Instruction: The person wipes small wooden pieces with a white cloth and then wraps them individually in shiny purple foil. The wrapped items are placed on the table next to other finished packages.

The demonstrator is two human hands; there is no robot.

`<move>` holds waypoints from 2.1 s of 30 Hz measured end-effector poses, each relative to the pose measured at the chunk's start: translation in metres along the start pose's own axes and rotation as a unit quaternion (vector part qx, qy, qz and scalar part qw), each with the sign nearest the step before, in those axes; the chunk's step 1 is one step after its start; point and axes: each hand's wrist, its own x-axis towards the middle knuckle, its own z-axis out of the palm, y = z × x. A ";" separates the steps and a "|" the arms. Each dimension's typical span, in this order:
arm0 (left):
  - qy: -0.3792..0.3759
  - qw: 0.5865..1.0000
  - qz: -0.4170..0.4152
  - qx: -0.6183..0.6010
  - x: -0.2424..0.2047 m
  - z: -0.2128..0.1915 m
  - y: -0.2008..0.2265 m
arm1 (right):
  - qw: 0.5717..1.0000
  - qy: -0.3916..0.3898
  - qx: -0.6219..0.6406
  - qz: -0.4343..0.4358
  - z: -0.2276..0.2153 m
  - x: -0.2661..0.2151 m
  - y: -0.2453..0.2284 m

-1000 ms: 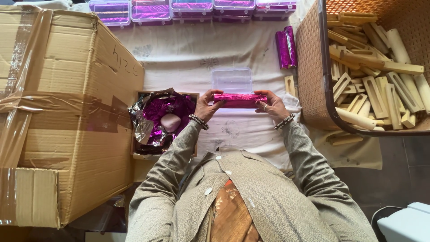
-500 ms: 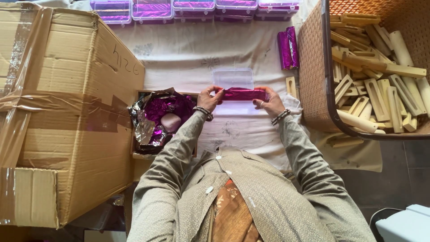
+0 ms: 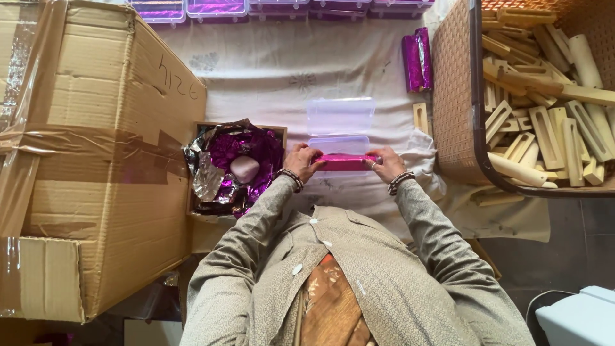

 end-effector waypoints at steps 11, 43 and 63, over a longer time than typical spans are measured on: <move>0.004 0.985 0.067 0.158 -0.008 0.018 -0.004 | 0.994 0.017 -0.105 -0.027 0.002 -0.011 -0.020; 0.174 0.973 0.131 -0.074 -0.010 -0.028 -0.009 | 0.933 0.339 -0.112 0.042 -0.100 0.173 0.030; 0.156 0.979 0.117 -0.050 -0.010 -0.030 -0.006 | 0.963 0.227 0.137 0.045 -0.074 0.093 0.010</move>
